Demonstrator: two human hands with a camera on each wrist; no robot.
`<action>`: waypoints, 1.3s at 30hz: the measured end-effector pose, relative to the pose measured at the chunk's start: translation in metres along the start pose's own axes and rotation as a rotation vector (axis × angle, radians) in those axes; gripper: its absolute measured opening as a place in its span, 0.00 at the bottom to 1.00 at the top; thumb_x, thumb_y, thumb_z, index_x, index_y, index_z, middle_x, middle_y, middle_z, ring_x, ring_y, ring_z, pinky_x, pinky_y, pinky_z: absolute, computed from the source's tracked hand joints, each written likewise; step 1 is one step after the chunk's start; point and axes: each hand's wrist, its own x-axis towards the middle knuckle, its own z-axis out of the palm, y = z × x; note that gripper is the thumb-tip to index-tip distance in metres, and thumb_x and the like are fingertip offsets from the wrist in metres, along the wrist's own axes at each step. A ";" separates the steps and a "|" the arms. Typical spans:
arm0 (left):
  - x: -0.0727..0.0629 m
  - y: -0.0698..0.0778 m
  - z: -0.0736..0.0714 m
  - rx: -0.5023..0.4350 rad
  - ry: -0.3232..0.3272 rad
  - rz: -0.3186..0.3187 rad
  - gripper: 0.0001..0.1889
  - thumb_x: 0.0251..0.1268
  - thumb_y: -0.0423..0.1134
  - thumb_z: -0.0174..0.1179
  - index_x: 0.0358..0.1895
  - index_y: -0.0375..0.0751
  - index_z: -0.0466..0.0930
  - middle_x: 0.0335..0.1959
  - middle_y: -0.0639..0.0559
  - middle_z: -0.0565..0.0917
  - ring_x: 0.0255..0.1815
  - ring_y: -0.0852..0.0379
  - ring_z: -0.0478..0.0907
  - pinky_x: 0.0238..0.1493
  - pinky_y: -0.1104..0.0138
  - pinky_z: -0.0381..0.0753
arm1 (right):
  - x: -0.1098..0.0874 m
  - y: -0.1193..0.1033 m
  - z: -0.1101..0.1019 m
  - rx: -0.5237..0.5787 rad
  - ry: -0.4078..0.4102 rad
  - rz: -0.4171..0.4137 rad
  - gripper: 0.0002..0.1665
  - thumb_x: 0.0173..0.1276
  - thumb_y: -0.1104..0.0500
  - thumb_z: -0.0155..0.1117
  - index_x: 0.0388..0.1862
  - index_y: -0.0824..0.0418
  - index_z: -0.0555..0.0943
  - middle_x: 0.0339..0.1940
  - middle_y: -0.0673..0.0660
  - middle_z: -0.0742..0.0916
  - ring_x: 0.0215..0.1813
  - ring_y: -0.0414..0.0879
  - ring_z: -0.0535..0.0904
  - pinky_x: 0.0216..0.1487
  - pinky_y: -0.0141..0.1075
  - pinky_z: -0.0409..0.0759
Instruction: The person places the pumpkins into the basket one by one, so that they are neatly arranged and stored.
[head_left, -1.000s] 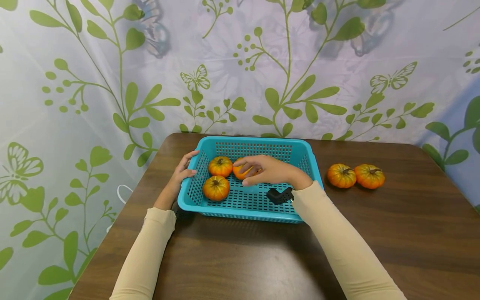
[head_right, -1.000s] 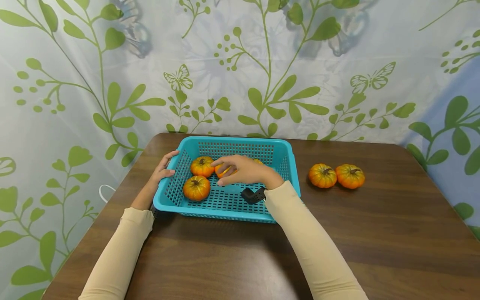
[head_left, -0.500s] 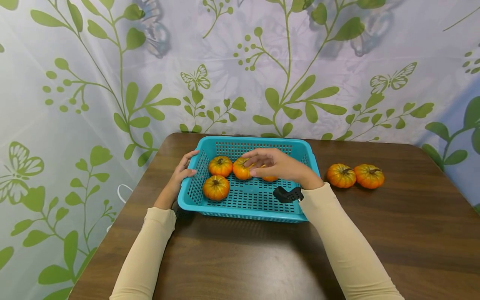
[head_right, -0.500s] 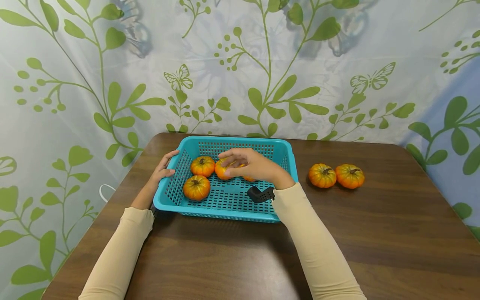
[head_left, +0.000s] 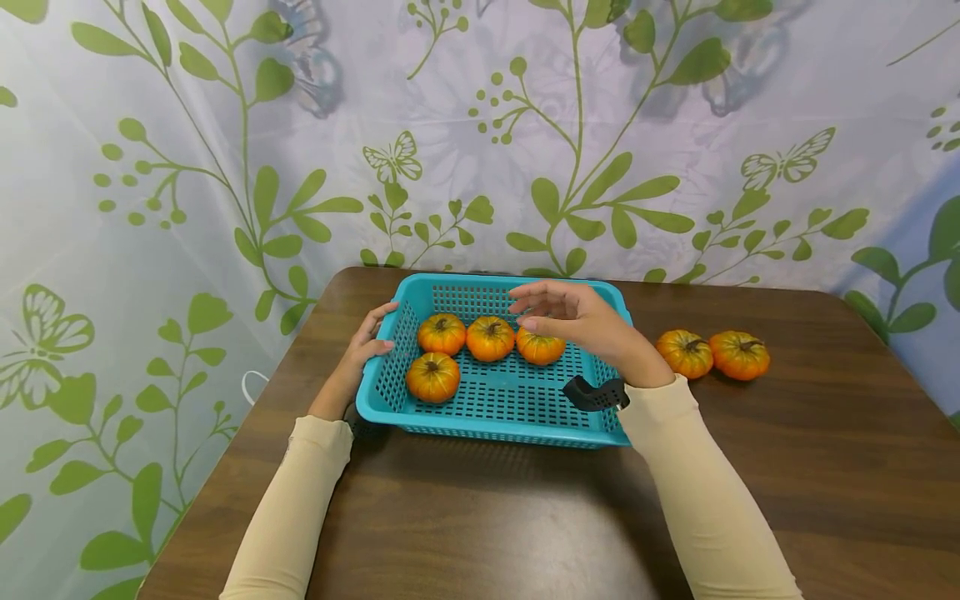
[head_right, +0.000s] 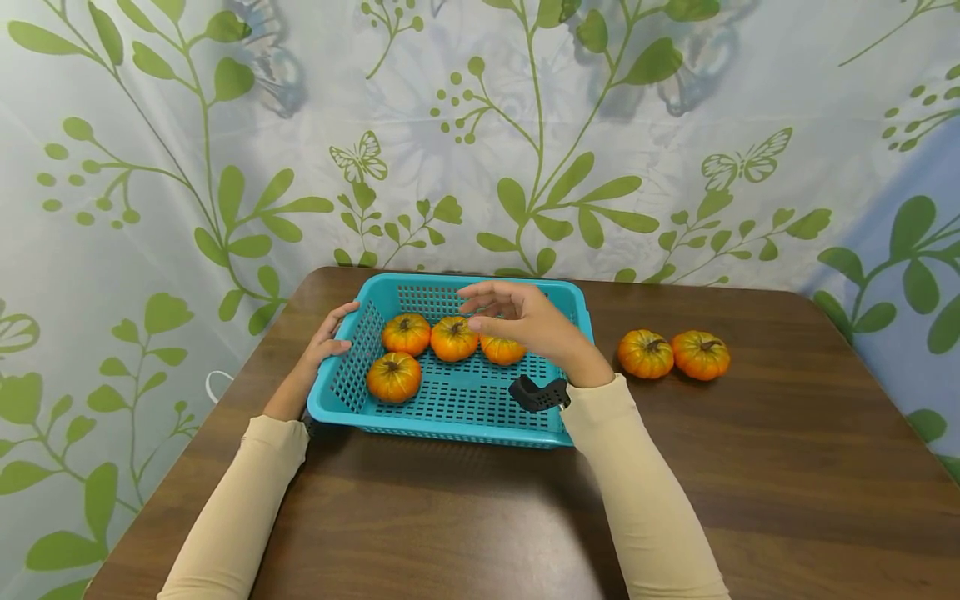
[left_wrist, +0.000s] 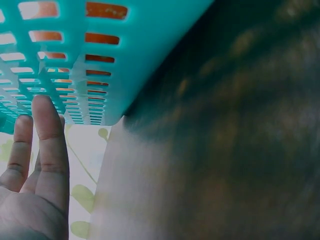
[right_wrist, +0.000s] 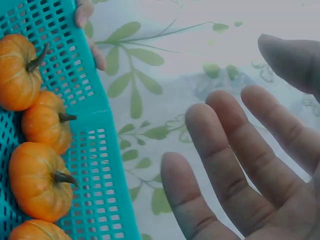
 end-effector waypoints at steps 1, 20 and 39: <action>0.000 0.000 0.000 -0.004 -0.003 0.005 0.39 0.69 0.35 0.47 0.85 0.36 0.53 0.79 0.26 0.60 0.69 0.32 0.67 0.56 0.65 0.81 | -0.002 -0.001 -0.001 -0.002 0.015 -0.004 0.26 0.78 0.63 0.67 0.73 0.66 0.79 0.64 0.64 0.87 0.62 0.53 0.83 0.62 0.42 0.83; -0.002 0.002 0.001 0.022 0.008 -0.009 0.39 0.70 0.36 0.48 0.85 0.37 0.54 0.80 0.29 0.61 0.67 0.39 0.69 0.57 0.65 0.80 | -0.045 -0.003 -0.033 0.124 0.184 -0.126 0.21 0.78 0.71 0.63 0.64 0.57 0.86 0.58 0.54 0.89 0.59 0.48 0.86 0.61 0.36 0.84; 0.002 -0.001 0.000 0.007 0.009 0.024 0.39 0.68 0.34 0.47 0.83 0.33 0.53 0.77 0.24 0.62 0.66 0.38 0.71 0.56 0.67 0.81 | -0.087 0.025 -0.067 0.128 0.408 -0.232 0.26 0.70 0.80 0.65 0.66 0.68 0.83 0.56 0.54 0.91 0.57 0.44 0.87 0.57 0.29 0.84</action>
